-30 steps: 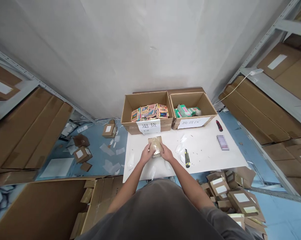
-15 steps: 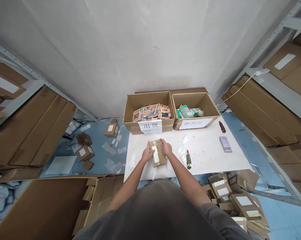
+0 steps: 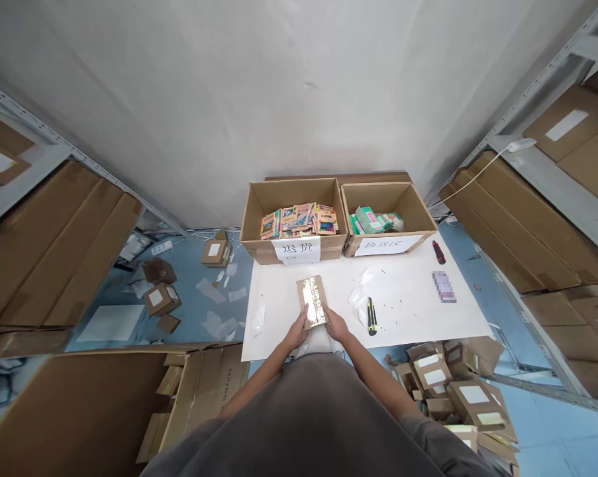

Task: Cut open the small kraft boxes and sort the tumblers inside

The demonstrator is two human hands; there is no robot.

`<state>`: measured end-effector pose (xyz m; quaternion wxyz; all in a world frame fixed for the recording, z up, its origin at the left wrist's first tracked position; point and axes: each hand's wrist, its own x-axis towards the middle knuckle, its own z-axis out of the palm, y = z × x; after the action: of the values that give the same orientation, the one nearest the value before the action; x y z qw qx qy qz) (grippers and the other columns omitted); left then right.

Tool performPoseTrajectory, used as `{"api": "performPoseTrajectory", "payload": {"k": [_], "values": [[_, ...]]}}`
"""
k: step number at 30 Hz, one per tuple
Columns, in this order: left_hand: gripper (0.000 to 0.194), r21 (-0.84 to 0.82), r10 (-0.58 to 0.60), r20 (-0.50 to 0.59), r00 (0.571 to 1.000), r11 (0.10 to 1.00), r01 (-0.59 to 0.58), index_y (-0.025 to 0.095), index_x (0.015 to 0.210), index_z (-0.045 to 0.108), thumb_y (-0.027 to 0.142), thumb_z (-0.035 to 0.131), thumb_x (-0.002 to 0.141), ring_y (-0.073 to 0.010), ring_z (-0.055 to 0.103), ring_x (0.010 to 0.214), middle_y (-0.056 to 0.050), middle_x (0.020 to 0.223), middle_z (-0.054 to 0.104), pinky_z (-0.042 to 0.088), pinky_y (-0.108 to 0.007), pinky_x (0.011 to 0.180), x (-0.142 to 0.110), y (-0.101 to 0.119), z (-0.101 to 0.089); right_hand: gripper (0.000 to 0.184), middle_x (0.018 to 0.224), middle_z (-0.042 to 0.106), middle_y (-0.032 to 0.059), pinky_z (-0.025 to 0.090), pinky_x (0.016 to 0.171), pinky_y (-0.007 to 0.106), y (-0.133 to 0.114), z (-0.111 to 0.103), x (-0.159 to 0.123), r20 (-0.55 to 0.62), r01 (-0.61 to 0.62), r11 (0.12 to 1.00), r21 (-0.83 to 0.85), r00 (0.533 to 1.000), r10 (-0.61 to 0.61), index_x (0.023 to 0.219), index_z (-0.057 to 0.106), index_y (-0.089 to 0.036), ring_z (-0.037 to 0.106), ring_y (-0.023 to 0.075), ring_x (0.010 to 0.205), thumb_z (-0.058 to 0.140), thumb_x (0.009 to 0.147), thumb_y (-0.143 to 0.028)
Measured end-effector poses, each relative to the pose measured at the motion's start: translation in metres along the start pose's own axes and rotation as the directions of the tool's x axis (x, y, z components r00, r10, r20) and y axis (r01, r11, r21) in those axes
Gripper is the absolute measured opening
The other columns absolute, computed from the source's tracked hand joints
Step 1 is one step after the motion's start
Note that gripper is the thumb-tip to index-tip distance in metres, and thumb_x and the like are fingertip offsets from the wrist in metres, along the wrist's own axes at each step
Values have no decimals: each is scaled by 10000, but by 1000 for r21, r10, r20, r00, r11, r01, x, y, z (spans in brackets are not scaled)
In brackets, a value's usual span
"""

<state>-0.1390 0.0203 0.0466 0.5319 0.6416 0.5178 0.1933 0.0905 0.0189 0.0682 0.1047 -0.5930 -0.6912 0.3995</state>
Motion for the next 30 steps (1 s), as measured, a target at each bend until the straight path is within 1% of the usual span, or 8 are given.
{"api": "performPoseTrajectory", "payload": {"k": [4,9,13,17,21,25,28,30], "values": [[853,13,-42,-64,997,999,43,265,1662,189,301,613,923,-267,671,1211,-87,1422,655,528,-415,1038,6,19,-30,678,1389,682,47,524,983,357,-19,-31,13,-99,-26,999,-40,995,22,1622,335,-335,693,252,1167,515,977,-229],[770,40,-39,-156,987,998,45,301,1644,254,359,578,947,-232,674,1172,-46,1450,637,548,-356,978,28,44,-68,554,1148,781,39,519,931,324,-42,-70,52,-132,-46,997,-55,991,38,1580,426,-304,725,237,1048,478,1029,-284],[693,2,-87,-150,985,996,89,298,1631,299,376,529,982,-235,673,1168,-54,1539,559,517,-384,1036,41,53,-52,566,1192,765,60,534,930,332,-36,-74,62,-138,-118,993,20,983,120,1607,382,-278,722,227,1064,411,1042,-256],[644,70,-2,-251,968,997,20,268,1600,381,388,540,988,-263,440,1476,-71,1620,455,396,-407,1185,37,52,-36,679,1412,657,81,536,995,377,-18,-67,34,-142,-72,995,65,986,81,1644,285,-301,698,234,1163,472,995,-227],[920,123,96,-114,989,989,-81,275,1639,281,413,747,858,-290,245,1580,-75,1695,315,319,-423,1245,13,41,-28,856,1611,461,58,451,1149,425,-10,-35,-4,-120,90,995,49,989,-83,1643,285,-320,510,255,1428,591,864,-141],[850,110,118,-72,990,988,-109,327,1657,188,290,622,927,-263,447,1479,-42,1659,392,413,-417,1185,1,36,-26,718,1525,569,37,481,1117,421,-15,-21,-10,-196,56,996,64,980,-42,1595,391,-348,571,248,1370,536,922,-145],[739,84,27,-186,982,996,-12,330,1650,224,325,540,982,-252,629,1286,-55,1465,626,506,-403,1069,13,42,-37,628,1376,691,27,536,1026,401,-23,-44,10,-228,19,996,89,974,2,1588,396,-369,681,250,1212,511,988,-228],[778,17,-9,-241,971,1000,13,310,1662,162,363,541,985,-242,637,1261,-73,1453,633,536,-376,1008,28,45,-45,633,1317,724,24,542,1009,388,-26,-61,30,-250,0,994,113,968,28,1621,324,-355,691,241,1192,473,1015,-252]]}}
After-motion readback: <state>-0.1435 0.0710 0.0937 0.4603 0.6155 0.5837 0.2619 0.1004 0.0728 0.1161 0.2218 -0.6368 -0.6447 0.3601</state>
